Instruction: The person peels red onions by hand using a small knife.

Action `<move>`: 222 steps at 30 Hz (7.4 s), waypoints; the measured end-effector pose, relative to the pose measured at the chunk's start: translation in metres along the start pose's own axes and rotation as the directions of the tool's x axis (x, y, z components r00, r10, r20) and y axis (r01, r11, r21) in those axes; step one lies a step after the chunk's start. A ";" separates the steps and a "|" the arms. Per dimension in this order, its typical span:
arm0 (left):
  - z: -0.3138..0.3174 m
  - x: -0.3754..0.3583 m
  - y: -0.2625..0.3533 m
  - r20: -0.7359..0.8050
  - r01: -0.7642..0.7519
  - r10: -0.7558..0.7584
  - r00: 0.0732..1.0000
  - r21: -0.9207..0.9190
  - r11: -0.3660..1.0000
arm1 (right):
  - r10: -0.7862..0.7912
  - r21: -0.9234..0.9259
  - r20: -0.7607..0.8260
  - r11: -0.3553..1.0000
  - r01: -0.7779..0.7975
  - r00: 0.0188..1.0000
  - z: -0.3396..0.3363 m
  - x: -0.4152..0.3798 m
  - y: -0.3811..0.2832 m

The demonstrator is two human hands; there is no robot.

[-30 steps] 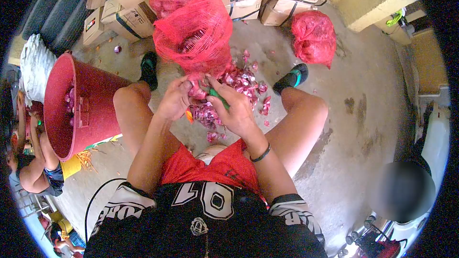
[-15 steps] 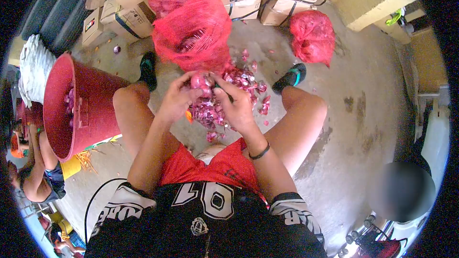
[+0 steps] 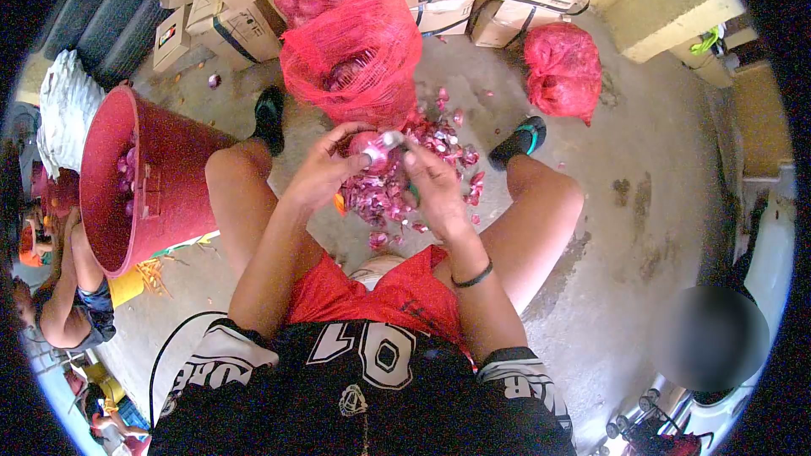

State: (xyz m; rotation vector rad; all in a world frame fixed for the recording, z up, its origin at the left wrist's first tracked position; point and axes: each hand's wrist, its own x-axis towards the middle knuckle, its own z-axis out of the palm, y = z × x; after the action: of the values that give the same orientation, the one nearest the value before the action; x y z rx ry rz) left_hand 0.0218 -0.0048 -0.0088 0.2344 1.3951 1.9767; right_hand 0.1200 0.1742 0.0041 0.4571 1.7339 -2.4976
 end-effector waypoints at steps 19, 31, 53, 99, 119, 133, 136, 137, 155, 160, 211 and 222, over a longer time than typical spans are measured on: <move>-0.006 0.002 -0.012 -0.018 -0.095 0.097 0.995 -0.453 0.886 | -0.251 -0.321 -0.368 0.938 0.132 0.895 -0.033 0.028 0.013; 0.011 0.004 -0.016 -0.167 -0.161 0.099 0.981 -0.419 0.894 | -0.501 -0.699 0.127 0.567 0.436 0.856 0.027 0.004 0.003; 0.001 0.002 -0.007 0.083 -0.104 0.160 0.984 -0.465 0.879 | -0.153 0.084 -0.153 0.982 0.167 0.976 0.012 0.009 0.005; 0.003 0.000 -0.011 0.067 -0.229 0.223 0.973 0.108 0.967 | -0.300 -0.558 -0.159 0.814 0.165 0.941 0.002 0.010 -0.001; -0.004 0.004 0.000 0.170 -0.192 0.133 0.976 0.402 0.895 | -0.267 -0.640 -0.081 0.752 0.156 0.960 -0.007 0.012 0.013; 0.008 -0.005 0.009 0.111 -0.126 0.078 0.991 0.544 0.830 | -0.364 -0.870 0.027 0.449 0.201 0.931 0.000 0.010 0.001; 0.004 0.000 0.000 0.214 -0.204 0.096 0.972 0.572 0.795 | -0.413 -0.884 -0.006 0.428 0.189 0.911 -0.009 0.020 0.014; 0.005 -0.001 -0.002 0.221 -0.201 0.098 0.970 0.511 0.836 | -0.438 -0.887 -0.020 0.422 0.186 0.899 -0.015 0.025 0.017; -0.003 -0.002 -0.003 0.149 0.083 -0.028 0.988 -0.377 0.922 | -0.221 -0.219 -0.374 0.965 0.145 0.901 -0.044 0.017 -0.022; 0.001 -0.002 -0.008 0.005 0.045 -0.045 0.999 -0.259 0.965 | -0.467 -0.848 0.094 0.426 0.317 0.879 -0.037 0.012 -0.004; 0.005 0.004 -0.018 -0.021 -0.091 0.091 0.996 -0.450 0.888 | -0.357 -0.741 -0.098 0.649 0.171 0.929 -0.006 0.006 0.005; 0.012 0.002 -0.024 -0.040 -0.096 0.087 0.995 -0.336 0.937 | -0.596 -0.771 -0.038 0.528 0.355 0.802 0.007 0.013 0.005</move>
State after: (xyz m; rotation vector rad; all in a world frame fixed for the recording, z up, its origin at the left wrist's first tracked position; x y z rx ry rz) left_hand 0.0372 0.0098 -0.0252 0.1186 1.0510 2.2639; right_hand 0.1074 0.1675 -0.0022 0.2981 3.1477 -1.6943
